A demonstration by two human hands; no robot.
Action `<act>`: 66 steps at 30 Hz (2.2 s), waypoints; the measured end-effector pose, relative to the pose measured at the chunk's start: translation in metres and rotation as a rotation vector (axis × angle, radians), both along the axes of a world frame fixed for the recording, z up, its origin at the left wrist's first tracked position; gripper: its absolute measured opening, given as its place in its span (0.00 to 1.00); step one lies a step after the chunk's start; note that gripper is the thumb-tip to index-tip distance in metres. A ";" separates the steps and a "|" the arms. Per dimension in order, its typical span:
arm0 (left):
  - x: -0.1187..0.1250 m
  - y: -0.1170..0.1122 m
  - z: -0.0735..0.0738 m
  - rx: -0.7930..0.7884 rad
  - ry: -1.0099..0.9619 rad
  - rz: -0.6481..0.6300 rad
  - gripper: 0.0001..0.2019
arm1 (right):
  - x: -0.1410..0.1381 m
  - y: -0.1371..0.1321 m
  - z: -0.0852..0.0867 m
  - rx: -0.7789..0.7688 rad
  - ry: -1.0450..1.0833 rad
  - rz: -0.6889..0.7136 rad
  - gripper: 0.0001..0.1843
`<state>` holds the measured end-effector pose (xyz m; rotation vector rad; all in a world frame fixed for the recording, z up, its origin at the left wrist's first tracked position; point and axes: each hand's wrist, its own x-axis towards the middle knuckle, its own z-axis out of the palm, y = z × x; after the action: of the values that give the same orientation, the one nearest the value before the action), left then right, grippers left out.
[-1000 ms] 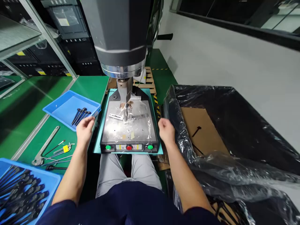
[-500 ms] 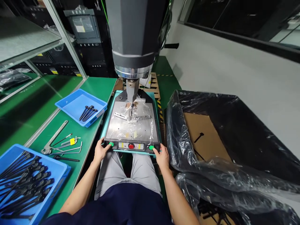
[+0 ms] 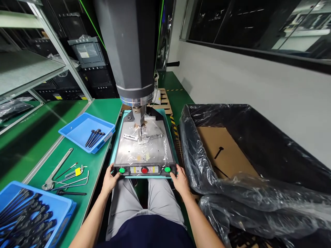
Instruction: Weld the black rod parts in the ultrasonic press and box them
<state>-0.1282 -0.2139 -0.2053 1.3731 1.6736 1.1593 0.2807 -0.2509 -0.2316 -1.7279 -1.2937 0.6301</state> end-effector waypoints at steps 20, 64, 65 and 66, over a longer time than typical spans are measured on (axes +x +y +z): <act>0.004 -0.003 0.018 -0.048 -0.173 0.003 0.31 | 0.000 0.000 -0.006 -0.049 0.015 0.004 0.31; 0.039 -0.113 0.030 -0.180 -0.261 -0.069 0.39 | -0.067 -0.111 0.048 -0.141 0.534 -0.091 0.36; 0.040 -0.114 0.027 -0.184 -0.258 -0.068 0.39 | -0.067 -0.113 0.044 -0.145 0.523 -0.100 0.36; 0.041 -0.115 0.024 -0.187 -0.249 -0.064 0.38 | -0.067 -0.113 0.040 -0.148 0.511 -0.112 0.35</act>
<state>-0.0873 -0.3292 -0.1810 1.1096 1.5082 1.0610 0.2140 -0.3640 -0.1920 -1.5985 -0.8046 1.0414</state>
